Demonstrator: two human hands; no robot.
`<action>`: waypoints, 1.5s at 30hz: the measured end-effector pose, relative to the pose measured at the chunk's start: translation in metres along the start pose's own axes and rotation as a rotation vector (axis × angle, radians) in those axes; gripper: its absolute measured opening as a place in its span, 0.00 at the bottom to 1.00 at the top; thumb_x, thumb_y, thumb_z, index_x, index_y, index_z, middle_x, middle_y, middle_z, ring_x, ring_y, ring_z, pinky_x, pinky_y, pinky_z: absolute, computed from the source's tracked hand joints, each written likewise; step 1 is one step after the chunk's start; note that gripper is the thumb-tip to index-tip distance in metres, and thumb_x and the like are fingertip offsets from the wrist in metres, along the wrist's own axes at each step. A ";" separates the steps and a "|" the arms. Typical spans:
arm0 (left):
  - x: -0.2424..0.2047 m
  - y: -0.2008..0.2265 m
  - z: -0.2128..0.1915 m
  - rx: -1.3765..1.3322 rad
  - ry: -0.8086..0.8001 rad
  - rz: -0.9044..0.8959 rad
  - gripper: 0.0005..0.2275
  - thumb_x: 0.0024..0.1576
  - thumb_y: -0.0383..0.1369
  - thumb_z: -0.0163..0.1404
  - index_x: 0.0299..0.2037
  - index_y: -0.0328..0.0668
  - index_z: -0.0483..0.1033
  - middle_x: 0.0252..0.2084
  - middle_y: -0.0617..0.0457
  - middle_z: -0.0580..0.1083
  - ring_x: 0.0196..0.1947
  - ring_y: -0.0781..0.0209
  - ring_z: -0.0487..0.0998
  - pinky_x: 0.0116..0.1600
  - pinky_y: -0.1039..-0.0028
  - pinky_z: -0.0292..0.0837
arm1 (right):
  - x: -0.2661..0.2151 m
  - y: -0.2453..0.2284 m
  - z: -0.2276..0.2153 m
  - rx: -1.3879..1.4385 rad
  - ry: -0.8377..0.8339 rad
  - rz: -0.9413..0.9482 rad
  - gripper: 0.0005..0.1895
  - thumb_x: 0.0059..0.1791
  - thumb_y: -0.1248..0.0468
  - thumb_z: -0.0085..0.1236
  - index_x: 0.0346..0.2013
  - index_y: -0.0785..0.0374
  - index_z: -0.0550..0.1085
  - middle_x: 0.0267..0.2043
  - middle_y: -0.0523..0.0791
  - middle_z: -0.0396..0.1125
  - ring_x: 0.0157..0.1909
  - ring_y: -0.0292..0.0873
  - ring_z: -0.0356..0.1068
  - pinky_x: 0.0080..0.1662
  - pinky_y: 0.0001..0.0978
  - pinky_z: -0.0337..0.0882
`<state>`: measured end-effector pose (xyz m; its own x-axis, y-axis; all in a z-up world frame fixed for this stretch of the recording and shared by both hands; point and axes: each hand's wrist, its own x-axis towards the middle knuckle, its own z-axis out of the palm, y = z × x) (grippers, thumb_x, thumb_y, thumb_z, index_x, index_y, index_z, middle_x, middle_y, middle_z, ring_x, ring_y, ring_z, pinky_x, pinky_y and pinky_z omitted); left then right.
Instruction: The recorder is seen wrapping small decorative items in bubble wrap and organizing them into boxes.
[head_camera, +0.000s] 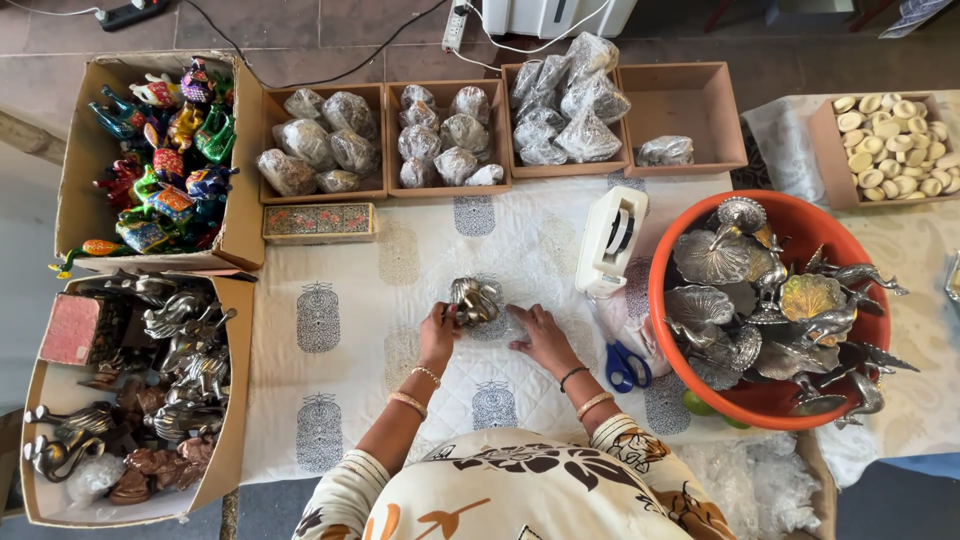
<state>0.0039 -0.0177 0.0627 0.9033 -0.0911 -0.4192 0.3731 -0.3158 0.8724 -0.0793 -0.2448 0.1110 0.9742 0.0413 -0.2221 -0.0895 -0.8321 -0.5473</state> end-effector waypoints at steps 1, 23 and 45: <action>0.000 0.001 0.001 0.000 0.001 0.000 0.12 0.65 0.38 0.46 0.45 0.34 0.74 0.29 0.48 0.78 0.24 0.63 0.77 0.30 0.72 0.75 | 0.001 0.000 0.000 0.000 0.000 -0.001 0.44 0.40 0.52 0.70 0.69 0.44 0.60 0.54 0.46 0.60 0.57 0.52 0.64 0.56 0.44 0.72; -0.033 0.026 0.049 0.241 0.165 0.309 0.11 0.65 0.36 0.47 0.47 0.36 0.73 0.41 0.36 0.77 0.38 0.36 0.77 0.42 0.54 0.71 | 0.007 0.022 0.026 0.150 0.097 0.107 0.53 0.36 0.56 0.76 0.69 0.55 0.54 0.67 0.57 0.56 0.68 0.61 0.57 0.62 0.46 0.65; -0.057 0.010 0.008 0.625 -0.073 0.523 0.42 0.45 0.34 0.67 0.70 0.41 0.55 0.67 0.46 0.60 0.68 0.42 0.57 0.68 0.53 0.55 | 0.017 0.005 -0.015 0.106 0.180 0.066 0.34 0.40 0.61 0.72 0.59 0.55 0.69 0.48 0.51 0.67 0.44 0.56 0.72 0.47 0.44 0.73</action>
<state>-0.0460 -0.0231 0.0934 0.9036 -0.4273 -0.0307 -0.2994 -0.6813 0.6680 -0.0599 -0.2566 0.1163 0.9859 -0.1191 -0.1178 -0.1667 -0.7664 -0.6203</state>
